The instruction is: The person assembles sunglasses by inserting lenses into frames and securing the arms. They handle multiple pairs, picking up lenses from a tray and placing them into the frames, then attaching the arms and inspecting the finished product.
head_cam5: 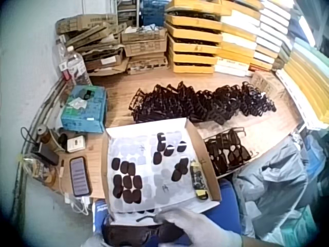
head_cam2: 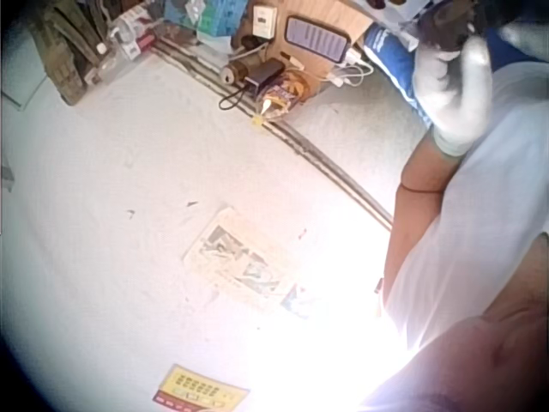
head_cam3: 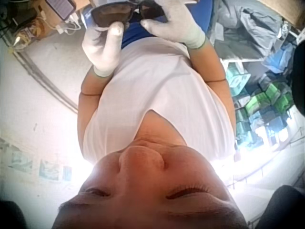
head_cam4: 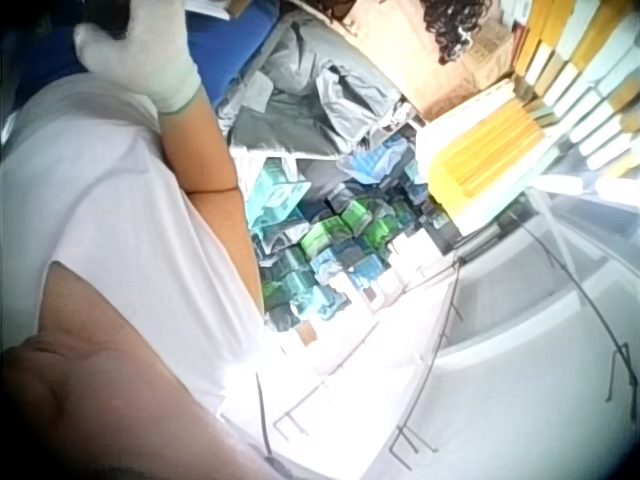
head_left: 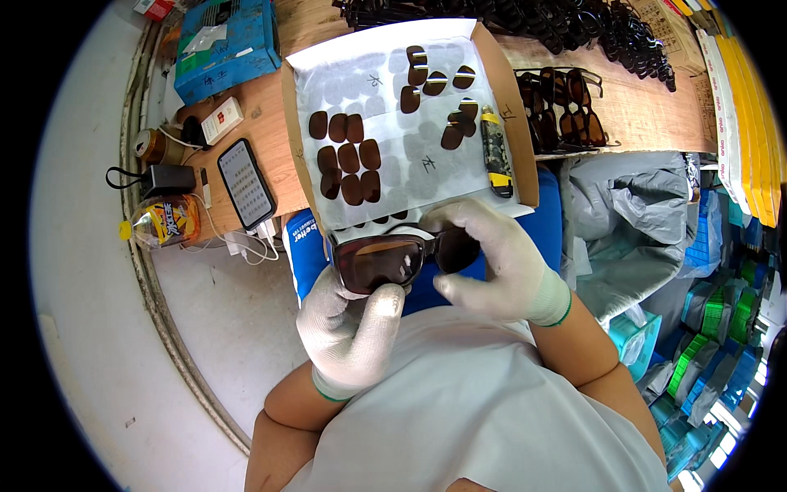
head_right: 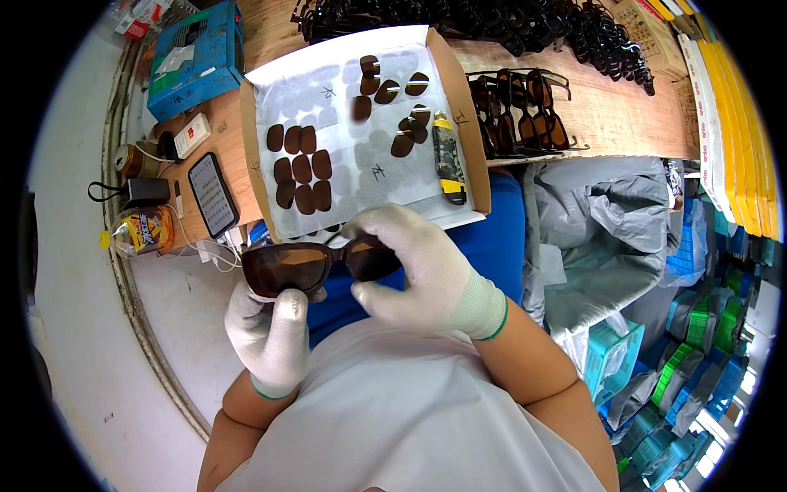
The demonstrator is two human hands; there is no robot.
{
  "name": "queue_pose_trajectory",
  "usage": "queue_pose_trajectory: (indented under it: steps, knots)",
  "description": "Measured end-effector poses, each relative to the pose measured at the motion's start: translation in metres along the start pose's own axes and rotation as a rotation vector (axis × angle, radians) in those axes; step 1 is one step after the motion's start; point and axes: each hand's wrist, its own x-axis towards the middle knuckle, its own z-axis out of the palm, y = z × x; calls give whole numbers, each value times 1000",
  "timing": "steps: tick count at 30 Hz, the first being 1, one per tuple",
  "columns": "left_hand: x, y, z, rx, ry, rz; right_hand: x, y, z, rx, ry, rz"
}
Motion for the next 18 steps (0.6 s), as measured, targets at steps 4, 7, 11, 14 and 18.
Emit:
queue_pose_trajectory:
  steps: [4, 7, 11, 14, 18]
  knots:
    - [-1, -9, 1, 196, -15, 216, 6, 1, 2, -35, -10, -155]
    - [-2, -4, -3, 399, -59, 303, 5, -1, 11, 105, -1, -47]
    - [-6, -5, -4, 473, -110, 320, 0, 7, 16, 114, 29, -12]
    - [-1, -8, -8, 494, -127, 392, 5, 2, 13, -74, 44, -141]
    - [-1, -9, -8, 284, -136, 220, 5, -3, 10, -132, 64, -184]
